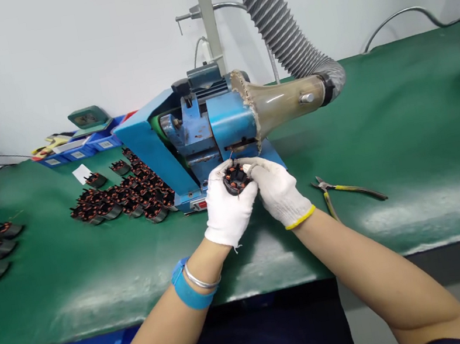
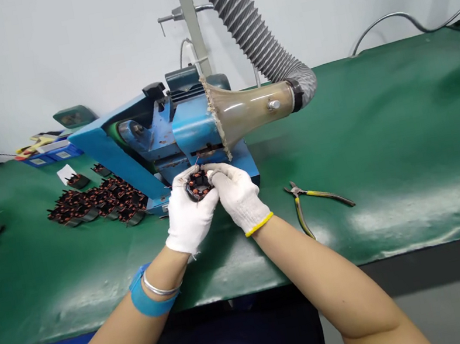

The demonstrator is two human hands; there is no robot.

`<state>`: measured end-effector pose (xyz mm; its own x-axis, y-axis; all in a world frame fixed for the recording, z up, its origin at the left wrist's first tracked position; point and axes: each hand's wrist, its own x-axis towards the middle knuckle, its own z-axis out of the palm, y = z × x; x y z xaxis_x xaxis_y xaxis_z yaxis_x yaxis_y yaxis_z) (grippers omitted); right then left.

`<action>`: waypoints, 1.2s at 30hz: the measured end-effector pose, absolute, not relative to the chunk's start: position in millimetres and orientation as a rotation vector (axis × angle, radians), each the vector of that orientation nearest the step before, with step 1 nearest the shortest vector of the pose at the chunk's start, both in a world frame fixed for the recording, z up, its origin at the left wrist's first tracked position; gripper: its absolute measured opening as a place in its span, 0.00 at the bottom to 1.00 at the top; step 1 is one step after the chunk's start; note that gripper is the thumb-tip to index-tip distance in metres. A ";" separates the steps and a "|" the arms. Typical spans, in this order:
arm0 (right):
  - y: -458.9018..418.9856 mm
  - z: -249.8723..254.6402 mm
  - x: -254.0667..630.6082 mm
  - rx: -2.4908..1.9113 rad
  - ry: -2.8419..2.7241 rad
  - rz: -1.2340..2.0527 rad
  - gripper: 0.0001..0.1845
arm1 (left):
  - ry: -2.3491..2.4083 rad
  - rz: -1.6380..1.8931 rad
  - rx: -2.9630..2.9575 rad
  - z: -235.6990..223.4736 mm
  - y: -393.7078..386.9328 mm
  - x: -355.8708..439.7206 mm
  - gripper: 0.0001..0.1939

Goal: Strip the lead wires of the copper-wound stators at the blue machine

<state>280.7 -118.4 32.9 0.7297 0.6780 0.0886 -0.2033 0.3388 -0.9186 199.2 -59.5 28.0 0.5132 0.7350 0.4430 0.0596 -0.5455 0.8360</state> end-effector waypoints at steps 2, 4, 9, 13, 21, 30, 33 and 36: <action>-113.0 31.9 285.1 -1.048 -0.497 0.582 0.11 | 0.686 1.071 1.937 34.7 -60.1 204.7 0.26; -108.8 31.2 289.3 -1.040 -0.485 0.565 0.11 | 0.706 1.074 1.929 40.6 -60.1 208.9 0.24; -107.2 29.3 296.4 -1.117 -0.567 0.513 0.11 | 0.735 1.053 1.970 47.7 -57.5 212.3 0.22; -108.0 28.4 297.3 -1.117 -0.594 0.470 0.12 | 0.674 1.036 2.012 50.1 -55.4 212.2 0.21; -106.5 29.1 295.9 -1.091 -0.553 0.451 0.13 | 0.649 1.028 1.999 51.4 -51.8 216.2 0.21; -111.8 35.4 295.6 -1.127 -0.545 0.492 0.13 | 0.691 1.101 1.969 47.2 -55.0 218.6 0.22; -110.9 34.0 295.7 -1.041 -0.527 0.496 0.13 | 0.728 1.137 1.987 47.5 -57.6 221.1 0.22; -110.3 32.5 296.6 -1.040 -0.540 0.487 0.13 | 0.752 1.164 1.983 48.5 -59.5 222.7 0.23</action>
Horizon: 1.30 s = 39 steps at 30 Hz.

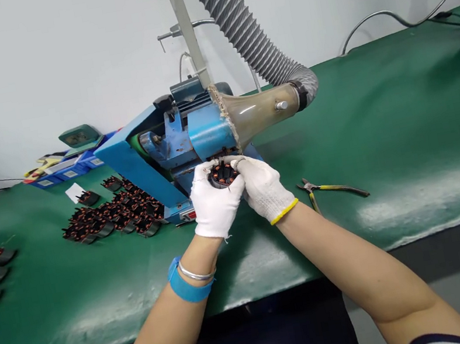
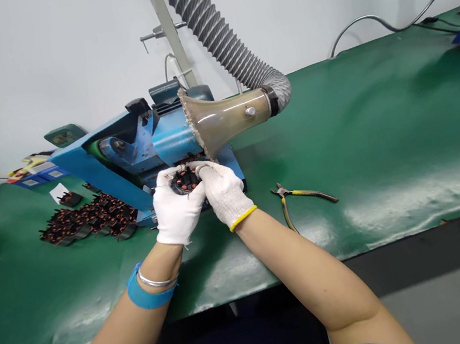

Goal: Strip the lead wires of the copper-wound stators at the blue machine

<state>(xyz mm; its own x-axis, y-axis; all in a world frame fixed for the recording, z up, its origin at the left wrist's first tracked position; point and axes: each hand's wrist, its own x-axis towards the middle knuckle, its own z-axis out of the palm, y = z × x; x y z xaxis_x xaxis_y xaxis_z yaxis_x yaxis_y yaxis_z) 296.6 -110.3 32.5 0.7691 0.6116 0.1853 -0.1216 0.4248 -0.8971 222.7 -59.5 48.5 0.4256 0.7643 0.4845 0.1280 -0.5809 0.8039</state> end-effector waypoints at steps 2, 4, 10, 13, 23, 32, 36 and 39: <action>-110.2 32.0 297.3 -1.058 -0.540 0.498 0.13 | 0.755 1.164 1.970 48.7 -59.8 223.2 0.23; -109.9 31.9 297.7 -1.060 -0.531 0.504 0.14 | 0.754 1.156 1.955 48.1 -59.1 223.6 0.23; -109.6 32.3 297.4 -1.019 -0.506 0.522 0.14 | 0.732 1.141 1.935 46.4 -55.7 226.2 0.24; -115.3 34.6 292.6 -1.009 -0.506 0.520 0.14 | 0.717 1.155 1.949 46.5 -58.9 220.9 0.24; -131.7 39.1 270.0 -1.078 -0.622 0.692 0.11 | 0.580 1.111 1.990 19.1 -72.1 123.1 0.25; -137.5 32.2 261.6 -1.446 -0.741 0.654 0.11 | 1.728 0.549 2.124 -4.4 7.1 -48.3 0.37; -144.2 36.3 250.3 -1.545 -0.949 0.545 0.09 | 2.293 0.285 2.062 7.2 86.3 -107.2 0.47; -147.6 38.0 241.3 -1.604 -1.041 0.423 0.10 | 2.270 0.287 2.067 6.7 123.0 -119.0 0.45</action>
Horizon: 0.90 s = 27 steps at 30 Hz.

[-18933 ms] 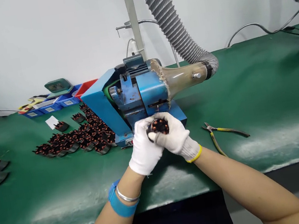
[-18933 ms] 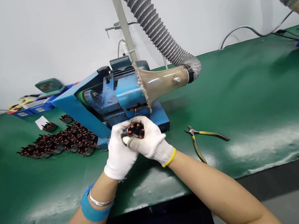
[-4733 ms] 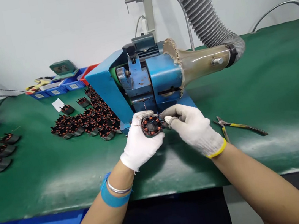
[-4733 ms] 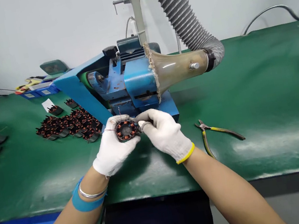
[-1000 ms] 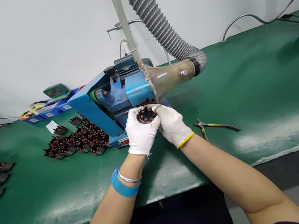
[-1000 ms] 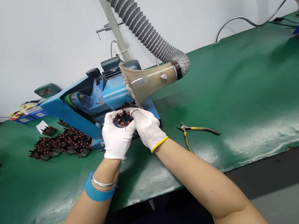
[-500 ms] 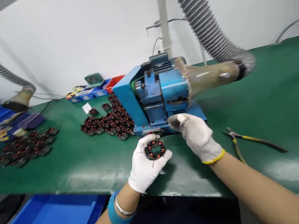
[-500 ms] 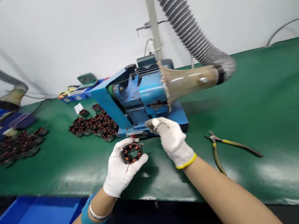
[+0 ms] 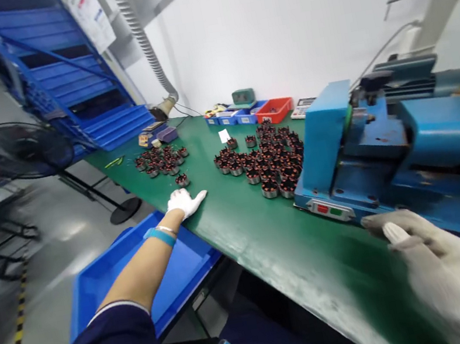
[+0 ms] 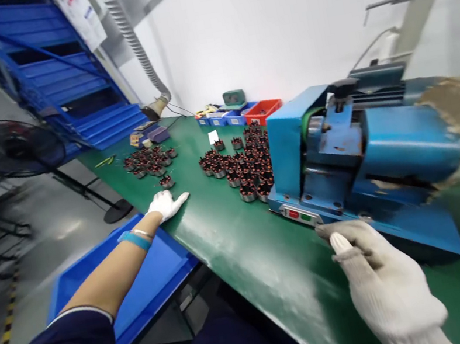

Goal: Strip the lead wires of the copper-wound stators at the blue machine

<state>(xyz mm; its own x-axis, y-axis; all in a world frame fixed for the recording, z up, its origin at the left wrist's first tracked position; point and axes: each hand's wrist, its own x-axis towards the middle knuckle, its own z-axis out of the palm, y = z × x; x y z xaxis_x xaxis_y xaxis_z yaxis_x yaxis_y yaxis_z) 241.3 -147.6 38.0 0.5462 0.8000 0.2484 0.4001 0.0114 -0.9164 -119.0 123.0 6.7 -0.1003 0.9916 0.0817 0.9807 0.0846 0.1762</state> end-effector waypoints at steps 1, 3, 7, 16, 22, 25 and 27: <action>-148.2 37.0 239.7 -1.620 -1.072 0.379 0.10 | 2.249 0.298 2.078 4.0 130.9 -115.5 0.45; -147.8 31.3 240.8 -1.637 -1.172 0.304 0.11 | 2.193 0.338 2.112 -2.9 144.2 -100.2 0.44; -141.4 11.6 255.2 -1.546 -1.598 0.129 0.12 | 2.042 0.491 2.172 -11.5 169.2 -58.3 0.46; -138.7 7.0 262.0 -1.535 -1.695 0.054 0.12 | 1.918 0.699 2.162 -5.8 183.2 -26.8 0.17; -135.8 9.3 261.6 -1.544 -1.721 0.093 0.13 | 1.828 0.634 2.227 -3.1 117.3 -37.0 0.17; -136.1 12.7 248.6 -1.713 -1.782 0.277 0.16 | 1.602 0.575 2.328 -6.6 61.6 -34.5 0.15; -135.6 15.5 237.0 -1.871 -1.846 0.416 0.24 | 1.308 0.549 2.375 -8.6 26.0 -26.2 0.14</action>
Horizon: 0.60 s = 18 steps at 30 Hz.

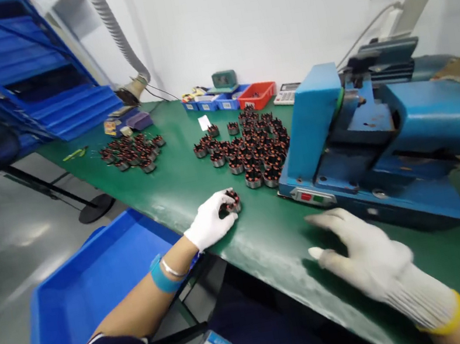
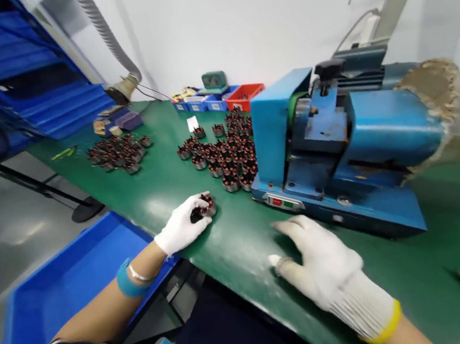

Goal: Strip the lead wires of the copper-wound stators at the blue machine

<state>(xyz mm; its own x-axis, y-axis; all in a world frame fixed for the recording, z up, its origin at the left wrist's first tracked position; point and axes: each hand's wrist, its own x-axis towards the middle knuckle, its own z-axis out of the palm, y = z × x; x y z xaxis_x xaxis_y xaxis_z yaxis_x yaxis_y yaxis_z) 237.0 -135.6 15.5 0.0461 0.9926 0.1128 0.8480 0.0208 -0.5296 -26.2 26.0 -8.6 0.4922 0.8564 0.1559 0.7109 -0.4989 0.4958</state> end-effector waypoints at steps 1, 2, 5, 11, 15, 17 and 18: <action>-134.9 16.2 231.4 -1.940 -1.864 0.464 0.32 | 1.107 0.556 2.384 -9.2 10.6 -20.1 0.15; -133.9 16.3 226.8 -1.984 -1.877 0.492 0.40 | 0.936 0.557 2.387 -9.5 -2.5 -13.0 0.18; -130.6 12.3 220.8 -1.958 -1.934 0.518 0.54 | 0.711 0.621 2.409 -10.1 -27.3 9.7 0.30; -128.6 10.9 232.3 -1.880 -1.858 0.555 0.32 | 0.915 0.725 2.345 -8.0 -36.1 31.6 0.37; -129.6 19.0 232.2 -2.013 -1.700 0.575 0.27 | 0.905 0.701 2.366 -4.4 -35.9 29.6 0.21; -129.0 18.9 230.1 -1.927 -1.786 0.446 0.41 | 0.840 0.686 2.312 -5.7 -34.4 27.5 0.23; -128.3 17.8 229.2 -1.849 -1.870 0.413 0.46 | 0.798 0.687 2.262 -7.3 -33.2 26.4 0.26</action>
<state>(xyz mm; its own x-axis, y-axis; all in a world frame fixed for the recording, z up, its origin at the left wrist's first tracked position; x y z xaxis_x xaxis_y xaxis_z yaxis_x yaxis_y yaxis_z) 229.2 -128.3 17.8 0.0233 0.9924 0.1211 0.8493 0.0442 -0.5261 26.4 -33.2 -7.3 0.6794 0.6875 0.2563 0.3557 -0.6142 0.7044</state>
